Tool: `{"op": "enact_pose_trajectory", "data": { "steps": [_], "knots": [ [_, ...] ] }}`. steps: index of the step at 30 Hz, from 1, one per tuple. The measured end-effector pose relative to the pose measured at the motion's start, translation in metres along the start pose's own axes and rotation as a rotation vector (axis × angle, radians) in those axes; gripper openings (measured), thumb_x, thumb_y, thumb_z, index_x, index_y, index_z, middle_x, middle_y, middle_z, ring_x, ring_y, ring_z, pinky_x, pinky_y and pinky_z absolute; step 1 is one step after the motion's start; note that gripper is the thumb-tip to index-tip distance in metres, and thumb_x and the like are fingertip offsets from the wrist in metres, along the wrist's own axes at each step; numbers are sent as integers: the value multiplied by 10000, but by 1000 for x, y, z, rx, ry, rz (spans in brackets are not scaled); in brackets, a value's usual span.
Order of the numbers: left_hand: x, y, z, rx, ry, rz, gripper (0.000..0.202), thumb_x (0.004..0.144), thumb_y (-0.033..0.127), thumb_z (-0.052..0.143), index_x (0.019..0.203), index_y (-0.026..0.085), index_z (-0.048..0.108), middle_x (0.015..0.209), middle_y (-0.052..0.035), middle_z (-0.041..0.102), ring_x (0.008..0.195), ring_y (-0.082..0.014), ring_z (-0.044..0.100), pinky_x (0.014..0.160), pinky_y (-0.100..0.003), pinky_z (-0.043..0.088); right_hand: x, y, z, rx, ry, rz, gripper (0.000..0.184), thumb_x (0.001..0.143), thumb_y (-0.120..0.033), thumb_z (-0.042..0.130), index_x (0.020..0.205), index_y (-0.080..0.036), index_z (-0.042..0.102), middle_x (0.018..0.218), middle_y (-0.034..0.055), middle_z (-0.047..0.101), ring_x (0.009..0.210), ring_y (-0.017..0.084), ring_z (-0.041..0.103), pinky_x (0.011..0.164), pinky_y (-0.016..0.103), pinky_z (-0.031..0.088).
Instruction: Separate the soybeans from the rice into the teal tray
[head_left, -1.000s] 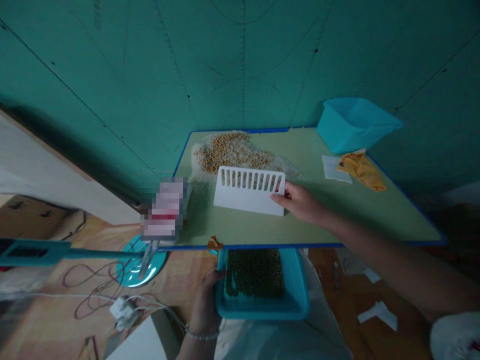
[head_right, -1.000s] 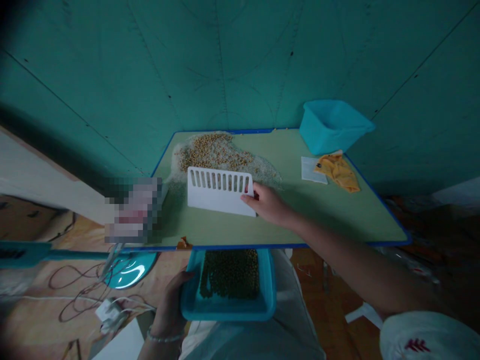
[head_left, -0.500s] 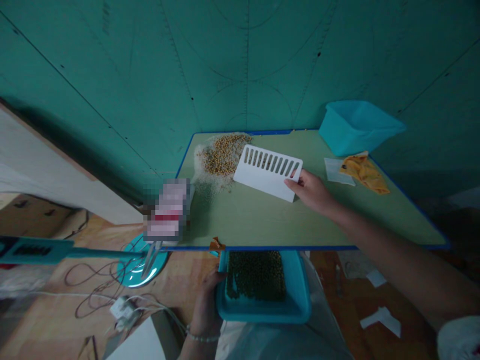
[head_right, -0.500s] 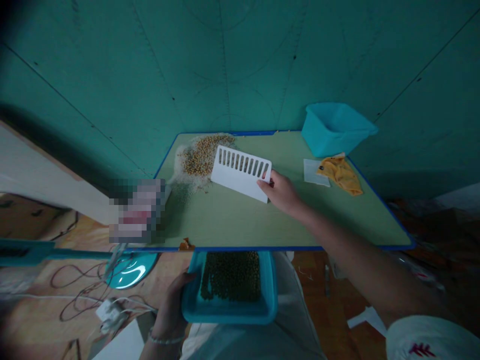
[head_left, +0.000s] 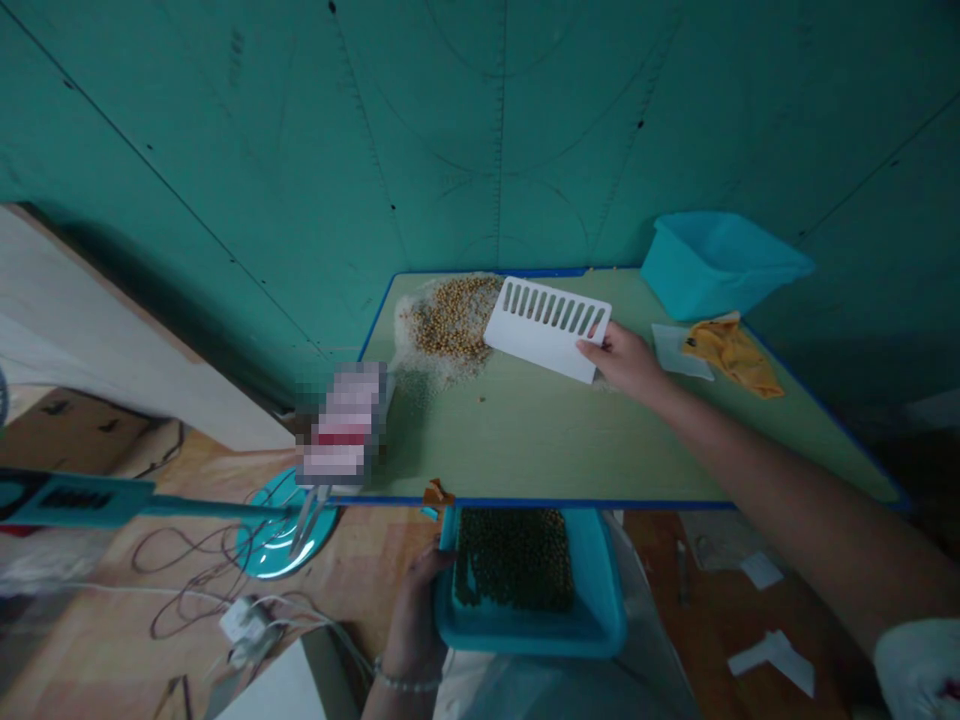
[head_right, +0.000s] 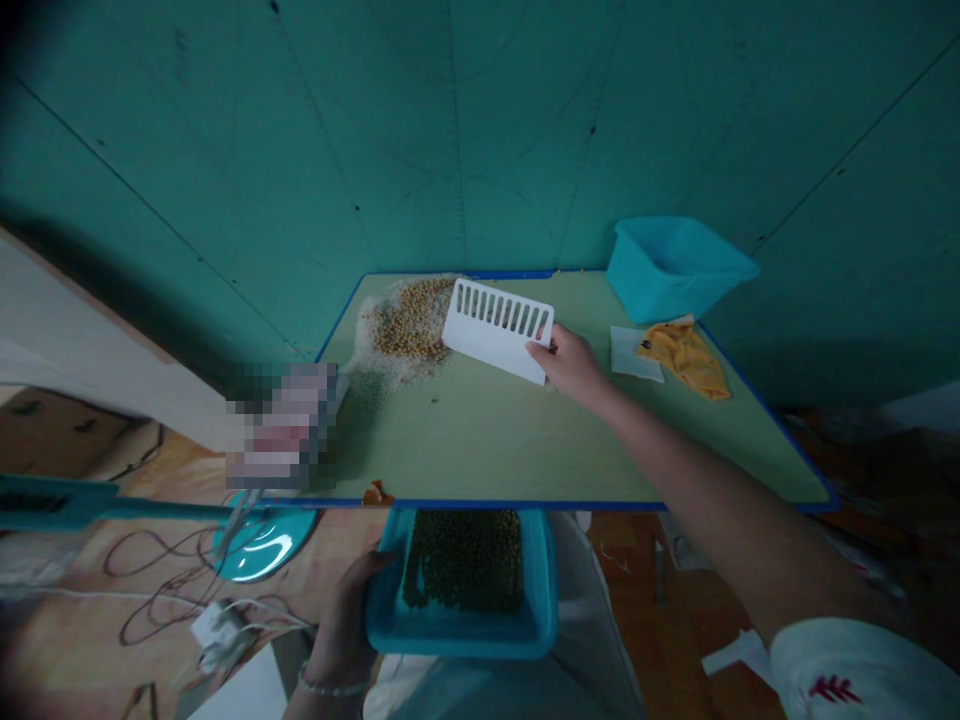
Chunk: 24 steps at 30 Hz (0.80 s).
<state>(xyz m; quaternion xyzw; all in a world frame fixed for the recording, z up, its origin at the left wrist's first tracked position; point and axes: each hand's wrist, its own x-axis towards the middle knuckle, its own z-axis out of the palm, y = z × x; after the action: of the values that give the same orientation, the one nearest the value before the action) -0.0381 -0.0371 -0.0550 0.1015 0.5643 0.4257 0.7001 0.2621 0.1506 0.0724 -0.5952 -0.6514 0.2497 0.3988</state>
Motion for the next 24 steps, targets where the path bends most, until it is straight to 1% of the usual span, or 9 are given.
{"op": "enact_pose_trajectory", "data": {
  "steps": [5, 8, 11, 14, 17, 22, 24],
  "knots": [
    [-10, 0, 1, 29, 40, -34, 226, 432, 104, 609, 617, 227, 648, 629, -52, 728, 1069, -404, 556, 802, -467, 499, 6, -3, -9, 55, 0, -24, 151, 747, -211, 559, 890, -179, 593, 933, 79, 690, 821, 218, 637, 745, 403, 499],
    [-22, -5, 2, 16, 64, -45, 205, 465, 171, 636, 661, 223, 665, 683, -69, 742, 1086, -409, 546, 794, -471, 504, 12, -4, -18, 83, 62, -54, 155, 754, -195, 554, 905, -177, 585, 950, 87, 683, 846, 220, 634, 763, 406, 494],
    [-31, -8, 5, -3, 69, -47, 217, 492, 236, 654, 708, 227, 673, 765, -75, 754, 1099, -397, 543, 792, -459, 510, 15, -3, -22, 51, 99, -79, 150, 753, -178, 552, 898, -181, 589, 934, 78, 684, 848, 221, 630, 774, 412, 491],
    [-33, -9, 9, -11, 60, -43, 213, 495, 249, 657, 705, 221, 675, 785, -86, 755, 1109, -392, 538, 795, -442, 514, 12, -1, -20, 2, 53, -68, 157, 755, -187, 555, 906, -185, 597, 940, 81, 689, 842, 229, 631, 770, 424, 493],
    [-30, -5, 11, -12, 55, -46, 204, 495, 249, 651, 695, 216, 672, 772, -85, 753, 1106, -397, 539, 797, -450, 512, 5, -1, -16, -22, 1, -60, 154, 752, -210, 565, 895, -175, 609, 926, 96, 694, 815, 238, 637, 758, 434, 494],
    [-27, 4, 13, 1, 51, -48, 250, 454, 140, 633, 695, 197, 667, 713, -78, 745, 1083, -386, 558, 820, -449, 504, 0, -1, -14, -13, -33, -64, 173, 765, -230, 559, 924, -187, 613, 937, 76, 699, 824, 224, 639, 777, 422, 493],
    [-30, 5, 15, -1, 47, -50, 245, 466, 150, 633, 705, 185, 673, 717, -77, 745, 1058, -382, 577, 827, -453, 501, -1, -2, -14, -14, -53, -60, 169, 763, -231, 564, 917, -187, 616, 927, 74, 703, 816, 223, 641, 767, 420, 498]
  ]
}}
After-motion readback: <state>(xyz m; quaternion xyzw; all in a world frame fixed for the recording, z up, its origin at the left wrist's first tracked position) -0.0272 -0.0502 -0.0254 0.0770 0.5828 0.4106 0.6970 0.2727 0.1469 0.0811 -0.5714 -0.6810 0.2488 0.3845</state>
